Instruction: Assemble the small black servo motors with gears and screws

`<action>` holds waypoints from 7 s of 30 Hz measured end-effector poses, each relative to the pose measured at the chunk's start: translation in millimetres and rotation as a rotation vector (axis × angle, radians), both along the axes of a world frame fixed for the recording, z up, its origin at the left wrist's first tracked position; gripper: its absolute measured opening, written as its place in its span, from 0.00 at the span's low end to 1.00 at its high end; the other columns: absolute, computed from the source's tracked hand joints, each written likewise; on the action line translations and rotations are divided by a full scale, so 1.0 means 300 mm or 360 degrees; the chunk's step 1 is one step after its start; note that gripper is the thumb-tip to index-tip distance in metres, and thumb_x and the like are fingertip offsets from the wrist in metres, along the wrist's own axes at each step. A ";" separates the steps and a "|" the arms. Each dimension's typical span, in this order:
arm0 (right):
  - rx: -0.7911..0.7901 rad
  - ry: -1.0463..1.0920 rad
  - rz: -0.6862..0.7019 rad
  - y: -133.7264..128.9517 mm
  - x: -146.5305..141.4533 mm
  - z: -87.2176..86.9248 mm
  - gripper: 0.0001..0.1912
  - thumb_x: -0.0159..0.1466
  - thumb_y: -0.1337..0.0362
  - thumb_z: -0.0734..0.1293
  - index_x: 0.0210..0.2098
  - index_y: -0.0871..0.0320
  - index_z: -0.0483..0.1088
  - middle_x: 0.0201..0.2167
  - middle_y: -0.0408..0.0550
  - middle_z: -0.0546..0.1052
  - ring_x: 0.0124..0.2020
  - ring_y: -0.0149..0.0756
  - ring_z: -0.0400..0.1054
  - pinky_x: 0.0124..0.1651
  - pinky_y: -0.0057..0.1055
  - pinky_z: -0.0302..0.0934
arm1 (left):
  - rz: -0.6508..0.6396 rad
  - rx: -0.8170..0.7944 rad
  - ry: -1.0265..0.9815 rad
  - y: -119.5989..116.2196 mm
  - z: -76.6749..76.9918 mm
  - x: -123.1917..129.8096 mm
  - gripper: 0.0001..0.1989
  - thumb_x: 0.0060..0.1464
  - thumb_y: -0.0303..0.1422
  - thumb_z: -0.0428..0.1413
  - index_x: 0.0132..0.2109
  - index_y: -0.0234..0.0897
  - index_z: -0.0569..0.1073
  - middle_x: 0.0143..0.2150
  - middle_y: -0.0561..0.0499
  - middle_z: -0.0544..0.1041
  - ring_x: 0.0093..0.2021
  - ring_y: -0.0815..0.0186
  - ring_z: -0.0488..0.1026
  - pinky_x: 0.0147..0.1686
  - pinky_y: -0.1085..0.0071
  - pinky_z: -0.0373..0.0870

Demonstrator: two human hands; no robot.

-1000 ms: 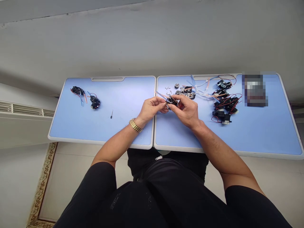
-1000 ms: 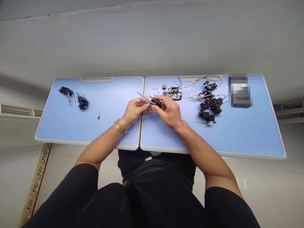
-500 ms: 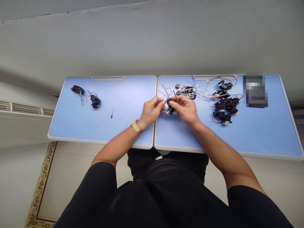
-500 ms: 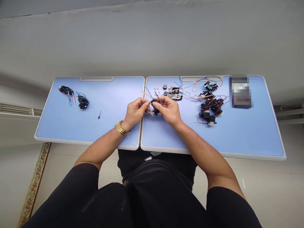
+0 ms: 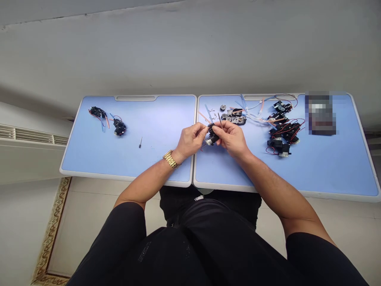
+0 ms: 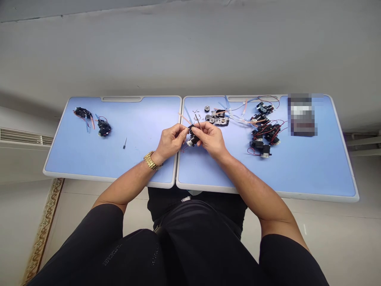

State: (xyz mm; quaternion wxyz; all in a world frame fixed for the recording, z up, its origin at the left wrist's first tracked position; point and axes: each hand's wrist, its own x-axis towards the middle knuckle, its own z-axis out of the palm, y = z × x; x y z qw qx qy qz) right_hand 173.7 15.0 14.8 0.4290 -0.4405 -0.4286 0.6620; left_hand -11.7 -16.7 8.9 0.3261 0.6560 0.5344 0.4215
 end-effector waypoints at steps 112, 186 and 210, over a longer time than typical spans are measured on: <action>0.0419 -0.0311 0.0020 0.014 0.061 0.031 0.15 0.60 0.52 0.78 0.42 0.53 0.81 0.31 0.42 0.79 0.24 0.29 0.61 0.25 0.31 0.57 | -0.0221 -0.0907 -0.1586 0.052 0.012 -0.013 0.26 0.56 0.44 0.75 0.53 0.38 0.75 0.52 0.42 0.87 0.53 0.56 0.87 0.47 0.64 0.84; 0.0302 0.0221 0.0474 0.000 0.097 0.051 0.21 0.67 0.45 0.79 0.36 0.53 0.72 0.20 0.37 0.69 0.18 0.25 0.55 0.19 0.26 0.44 | -0.0118 -0.0959 -0.1806 0.047 0.053 -0.011 0.15 0.69 0.43 0.62 0.43 0.34 0.78 0.33 0.47 0.83 0.25 0.65 0.80 0.23 0.71 0.73; 0.0116 -0.0138 0.0201 0.051 0.093 0.021 0.34 0.55 0.31 0.81 0.35 0.52 0.69 0.23 0.41 0.78 0.14 0.23 0.52 0.18 0.29 0.40 | 0.0184 -0.0977 -0.1811 0.061 0.050 -0.015 0.21 0.67 0.47 0.65 0.57 0.37 0.81 0.49 0.42 0.89 0.53 0.53 0.89 0.47 0.66 0.87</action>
